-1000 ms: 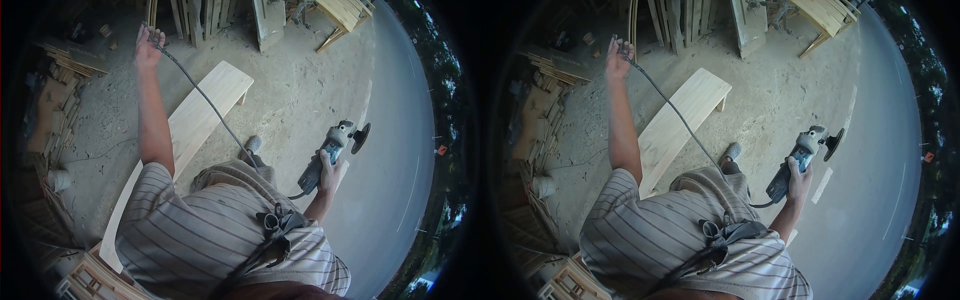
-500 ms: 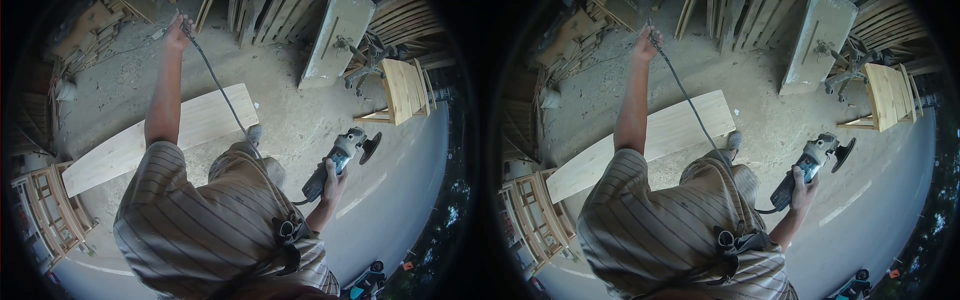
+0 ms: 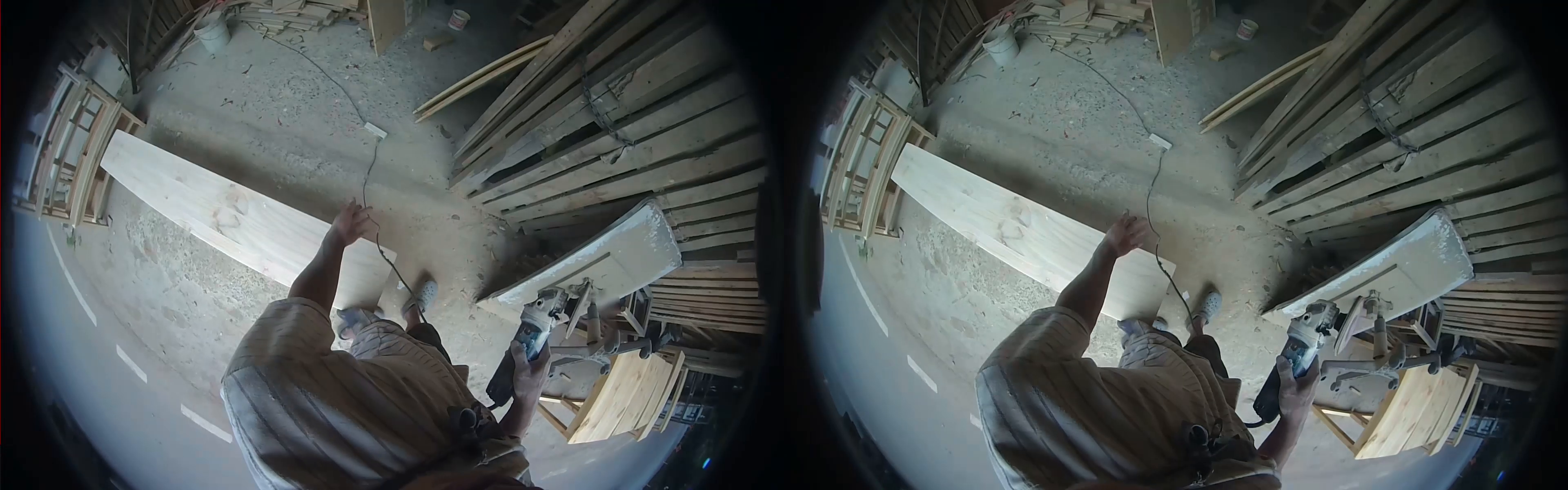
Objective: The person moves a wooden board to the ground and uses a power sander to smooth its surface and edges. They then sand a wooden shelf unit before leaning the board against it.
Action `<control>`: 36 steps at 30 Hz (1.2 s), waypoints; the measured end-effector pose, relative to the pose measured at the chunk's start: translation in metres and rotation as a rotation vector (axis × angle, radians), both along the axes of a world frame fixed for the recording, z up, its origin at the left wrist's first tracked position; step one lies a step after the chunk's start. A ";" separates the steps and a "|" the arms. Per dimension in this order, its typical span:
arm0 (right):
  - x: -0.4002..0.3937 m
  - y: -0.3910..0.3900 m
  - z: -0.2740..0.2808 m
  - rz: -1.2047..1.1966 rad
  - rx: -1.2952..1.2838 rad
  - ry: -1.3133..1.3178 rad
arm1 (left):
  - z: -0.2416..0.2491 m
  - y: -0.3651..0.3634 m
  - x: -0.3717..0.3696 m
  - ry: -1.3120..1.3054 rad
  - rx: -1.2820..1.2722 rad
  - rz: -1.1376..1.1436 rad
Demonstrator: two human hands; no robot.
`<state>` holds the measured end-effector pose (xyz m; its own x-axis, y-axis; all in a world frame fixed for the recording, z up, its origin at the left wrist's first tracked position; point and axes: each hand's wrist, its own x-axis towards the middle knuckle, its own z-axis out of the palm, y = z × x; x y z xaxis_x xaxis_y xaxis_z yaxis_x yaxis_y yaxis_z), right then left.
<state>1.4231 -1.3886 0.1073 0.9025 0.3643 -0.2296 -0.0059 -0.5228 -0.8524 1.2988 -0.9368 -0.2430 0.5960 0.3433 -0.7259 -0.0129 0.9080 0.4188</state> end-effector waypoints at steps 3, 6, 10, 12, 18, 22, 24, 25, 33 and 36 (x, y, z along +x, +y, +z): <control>0.083 0.037 -0.008 0.181 -0.061 -0.108 | -0.016 -0.058 -0.033 0.103 0.090 -0.022; 0.157 0.094 0.011 0.441 -0.135 -0.278 | -0.031 -0.132 -0.069 0.309 -0.020 -0.094; 0.243 0.189 0.032 0.666 -0.122 -0.348 | -0.062 -0.221 -0.113 0.763 -0.035 -0.213; 0.275 0.244 0.046 0.723 -0.091 -0.445 | -0.076 -0.261 -0.128 0.839 -0.112 -0.108; 0.339 0.408 0.088 0.681 0.115 -0.675 | -0.046 -0.248 -0.065 0.787 -0.163 0.178; 0.378 0.512 0.101 0.642 0.172 -0.870 | -0.053 -0.147 0.005 0.710 -0.138 0.414; 0.393 0.549 0.100 0.640 0.098 -0.942 | -0.022 -0.078 0.042 0.703 0.008 0.469; 0.401 0.575 0.098 0.662 0.115 -0.914 | -0.011 -0.039 0.050 0.658 0.083 0.431; 0.434 0.795 0.072 0.659 0.196 -0.919 | 0.025 0.182 0.063 0.648 0.320 0.550; 0.442 0.885 0.036 0.711 0.120 -0.847 | -0.011 0.242 0.049 0.783 0.276 0.490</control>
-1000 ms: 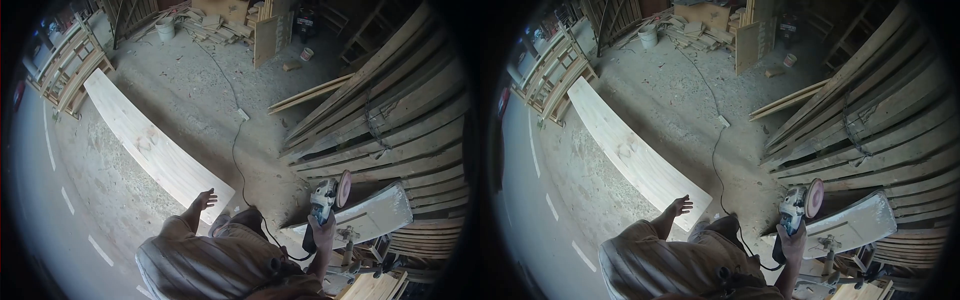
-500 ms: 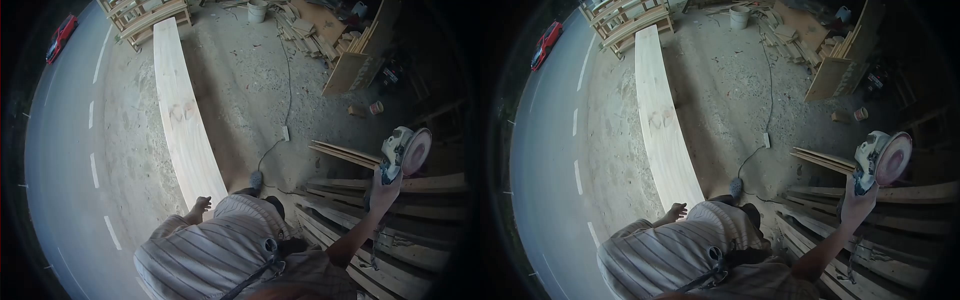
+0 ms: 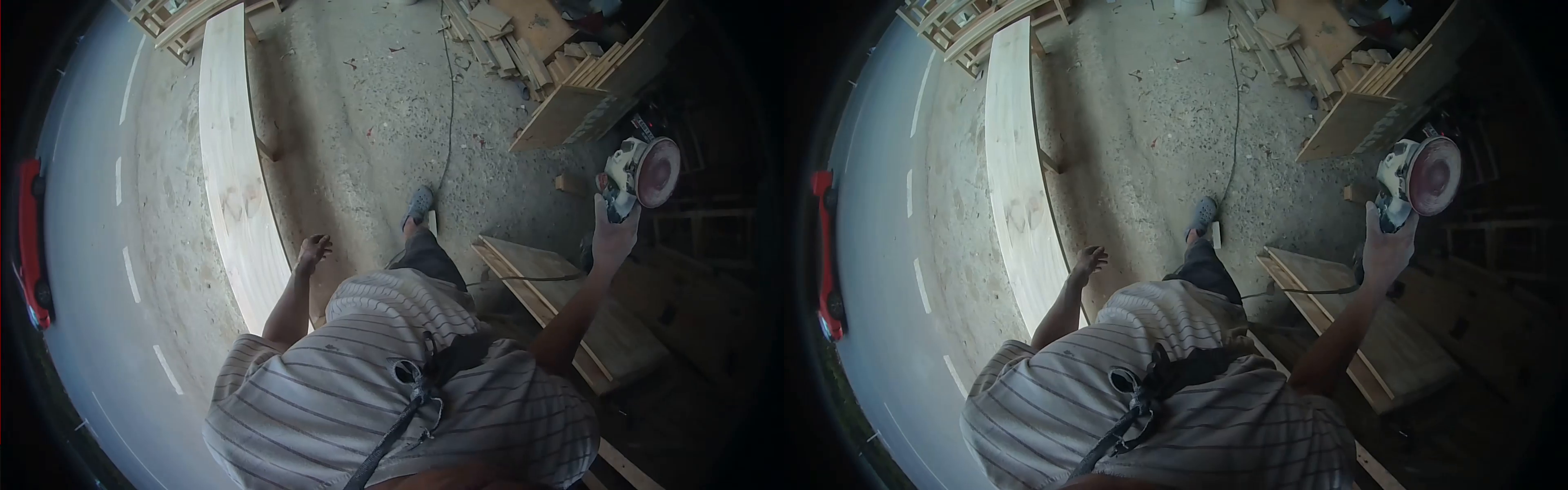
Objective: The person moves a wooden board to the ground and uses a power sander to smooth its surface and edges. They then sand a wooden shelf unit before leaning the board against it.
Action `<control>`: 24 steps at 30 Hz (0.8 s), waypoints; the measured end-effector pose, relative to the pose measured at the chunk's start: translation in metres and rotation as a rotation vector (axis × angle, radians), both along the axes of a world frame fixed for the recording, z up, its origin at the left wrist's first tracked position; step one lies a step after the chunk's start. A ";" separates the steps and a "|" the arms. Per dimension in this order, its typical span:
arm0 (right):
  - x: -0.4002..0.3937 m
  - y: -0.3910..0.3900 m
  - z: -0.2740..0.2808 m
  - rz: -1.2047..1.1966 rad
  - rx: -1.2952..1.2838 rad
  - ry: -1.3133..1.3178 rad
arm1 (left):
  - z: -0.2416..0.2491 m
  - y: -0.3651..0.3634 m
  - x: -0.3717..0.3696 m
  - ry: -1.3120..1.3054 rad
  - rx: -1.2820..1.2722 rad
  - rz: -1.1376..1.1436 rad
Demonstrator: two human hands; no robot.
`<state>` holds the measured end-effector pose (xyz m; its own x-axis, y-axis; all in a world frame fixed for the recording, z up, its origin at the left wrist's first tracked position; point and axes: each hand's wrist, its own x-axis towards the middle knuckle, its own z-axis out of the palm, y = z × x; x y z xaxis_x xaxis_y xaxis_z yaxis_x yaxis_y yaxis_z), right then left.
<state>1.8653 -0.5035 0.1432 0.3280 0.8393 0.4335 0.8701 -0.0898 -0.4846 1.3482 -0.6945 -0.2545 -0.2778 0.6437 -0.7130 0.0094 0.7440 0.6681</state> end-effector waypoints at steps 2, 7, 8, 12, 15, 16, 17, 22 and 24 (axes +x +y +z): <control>-0.003 0.056 -0.026 -0.086 -0.239 -0.055 | -0.034 0.029 -0.012 0.025 -0.064 0.022; 0.038 0.189 -0.119 -0.024 -0.493 -0.155 | -0.047 0.090 0.011 -0.060 -0.267 0.436; 0.035 0.209 -0.121 0.009 -0.554 -0.191 | -0.033 0.115 0.017 -0.077 -0.266 0.416; 0.028 0.315 -0.098 0.120 -0.664 -0.352 | -0.021 0.203 0.046 -0.132 -0.179 0.326; 0.020 0.407 -0.088 0.125 -0.688 -0.368 | 0.010 0.297 0.063 0.001 -0.331 0.005; 0.017 0.438 -0.088 0.126 -0.688 -0.375 | -0.004 0.321 0.065 -0.006 -0.331 0.007; 0.014 0.470 -0.090 0.152 -0.614 -0.347 | -0.018 0.348 0.065 -0.048 -0.300 0.046; 0.001 0.652 -0.097 0.213 -0.463 -0.396 | -0.085 0.517 0.025 -0.183 -0.240 0.291; -0.009 0.708 -0.080 0.180 -0.520 -0.473 | -0.092 0.580 0.006 -0.200 -0.170 0.399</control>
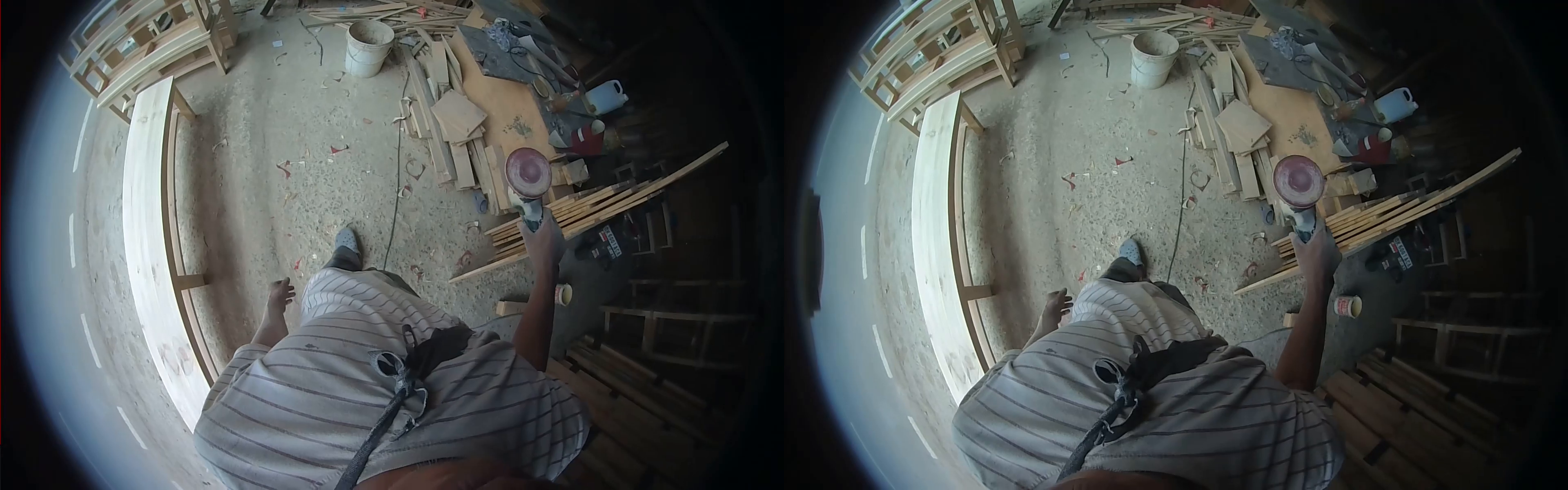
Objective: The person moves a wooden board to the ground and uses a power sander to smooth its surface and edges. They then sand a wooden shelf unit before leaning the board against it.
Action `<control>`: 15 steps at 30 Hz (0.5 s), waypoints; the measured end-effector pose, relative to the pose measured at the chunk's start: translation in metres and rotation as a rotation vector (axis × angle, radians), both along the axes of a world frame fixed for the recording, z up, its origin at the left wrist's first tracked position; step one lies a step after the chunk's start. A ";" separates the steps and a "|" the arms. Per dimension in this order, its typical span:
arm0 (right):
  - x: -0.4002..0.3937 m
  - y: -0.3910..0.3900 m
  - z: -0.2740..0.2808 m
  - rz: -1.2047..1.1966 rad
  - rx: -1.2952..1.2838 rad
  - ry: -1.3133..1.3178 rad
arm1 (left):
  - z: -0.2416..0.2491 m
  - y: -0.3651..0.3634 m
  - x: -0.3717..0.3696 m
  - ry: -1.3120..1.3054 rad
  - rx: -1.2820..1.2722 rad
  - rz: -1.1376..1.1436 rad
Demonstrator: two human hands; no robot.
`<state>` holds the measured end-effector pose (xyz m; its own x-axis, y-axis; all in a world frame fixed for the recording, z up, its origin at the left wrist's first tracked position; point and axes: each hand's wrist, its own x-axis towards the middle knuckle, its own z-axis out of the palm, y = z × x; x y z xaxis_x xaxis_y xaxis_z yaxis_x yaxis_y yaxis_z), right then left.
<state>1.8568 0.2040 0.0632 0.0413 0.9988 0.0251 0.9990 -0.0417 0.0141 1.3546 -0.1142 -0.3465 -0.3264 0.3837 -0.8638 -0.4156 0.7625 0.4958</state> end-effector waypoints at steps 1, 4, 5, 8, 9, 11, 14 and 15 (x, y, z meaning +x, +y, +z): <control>-0.004 0.039 0.004 0.009 0.043 -0.013 | 0.005 0.040 -0.008 0.015 0.005 0.031; -0.026 0.139 0.017 -0.015 0.052 -0.017 | 0.067 0.141 -0.031 0.091 0.149 -0.020; -0.025 0.174 0.015 -0.025 0.046 -0.001 | 0.086 0.173 -0.041 0.140 0.198 -0.042; -0.031 0.285 0.003 -0.047 0.042 0.131 | 0.126 0.246 -0.071 0.220 0.236 -0.034; -0.026 0.333 -0.011 -0.051 0.039 0.070 | 0.135 0.264 -0.076 0.272 0.265 0.024; -0.009 0.433 -0.046 -0.003 0.028 -0.003 | 0.126 0.289 -0.071 0.321 0.275 0.133; -0.005 0.584 -0.111 0.126 0.098 0.172 | 0.089 0.292 -0.069 0.304 0.112 0.493; -0.001 0.629 -0.127 0.128 0.049 0.292 | 0.069 0.290 -0.052 0.252 0.026 0.618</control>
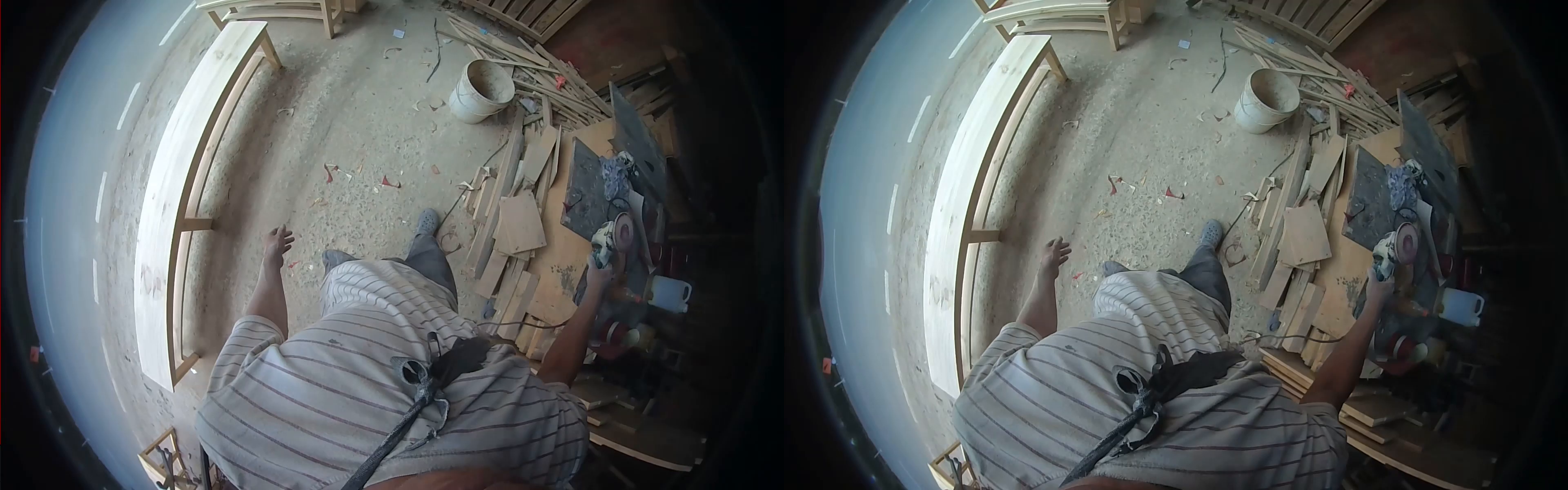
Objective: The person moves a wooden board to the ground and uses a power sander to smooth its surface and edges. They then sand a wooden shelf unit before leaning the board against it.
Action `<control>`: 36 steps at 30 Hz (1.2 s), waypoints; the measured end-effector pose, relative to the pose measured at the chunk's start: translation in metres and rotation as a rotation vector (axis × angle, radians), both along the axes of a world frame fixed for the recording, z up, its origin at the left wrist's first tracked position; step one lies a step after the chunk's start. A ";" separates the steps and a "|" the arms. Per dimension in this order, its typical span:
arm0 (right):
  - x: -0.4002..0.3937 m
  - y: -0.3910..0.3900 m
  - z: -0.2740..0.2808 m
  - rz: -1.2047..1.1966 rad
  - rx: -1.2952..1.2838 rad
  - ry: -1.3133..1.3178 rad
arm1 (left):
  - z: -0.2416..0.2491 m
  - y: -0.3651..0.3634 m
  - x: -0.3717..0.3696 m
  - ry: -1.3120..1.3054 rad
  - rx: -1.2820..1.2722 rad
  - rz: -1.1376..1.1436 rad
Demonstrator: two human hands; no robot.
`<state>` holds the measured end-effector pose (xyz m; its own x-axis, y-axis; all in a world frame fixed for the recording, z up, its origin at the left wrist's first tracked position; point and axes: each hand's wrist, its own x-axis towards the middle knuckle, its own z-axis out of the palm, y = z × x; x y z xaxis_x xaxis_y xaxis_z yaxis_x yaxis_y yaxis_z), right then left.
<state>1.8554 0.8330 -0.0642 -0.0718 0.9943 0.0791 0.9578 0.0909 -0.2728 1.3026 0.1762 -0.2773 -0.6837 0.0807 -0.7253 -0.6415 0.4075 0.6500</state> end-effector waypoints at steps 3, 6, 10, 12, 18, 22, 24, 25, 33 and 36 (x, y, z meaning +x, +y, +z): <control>0.013 0.092 -0.044 -0.210 -0.108 0.035 | -0.024 -0.013 0.080 -0.239 -0.125 0.146; 0.021 0.166 -0.086 -0.320 -0.246 0.065 | 0.022 0.035 0.130 -0.335 -0.215 -0.023; 0.006 0.185 -0.102 -0.404 -0.248 -0.001 | 0.060 0.091 0.157 -0.268 -0.079 -0.417; -0.001 0.183 -0.101 -0.410 -0.245 -0.026 | 0.047 0.121 0.143 -0.250 -0.143 -0.580; 0.016 0.189 -0.125 -0.365 -0.314 0.058 | 0.063 0.276 0.049 -0.194 -0.203 -0.317; -0.027 0.167 -0.051 -0.419 -0.442 -0.279 | 0.057 0.357 -0.022 -0.110 -0.140 -0.396; -0.051 0.168 0.001 -0.353 -0.473 -0.441 | 0.046 0.393 -0.048 -0.120 -0.131 -0.378; -0.063 0.181 0.021 -0.301 -0.510 -0.511 | 0.040 0.411 -0.060 -0.141 -0.134 -0.366; -0.306 0.273 0.088 0.307 -0.276 0.230 | -0.011 0.569 -0.190 -0.173 -0.294 -0.725; -0.391 0.295 0.084 0.371 -0.596 0.185 | 0.054 0.646 -0.250 0.066 0.160 -0.515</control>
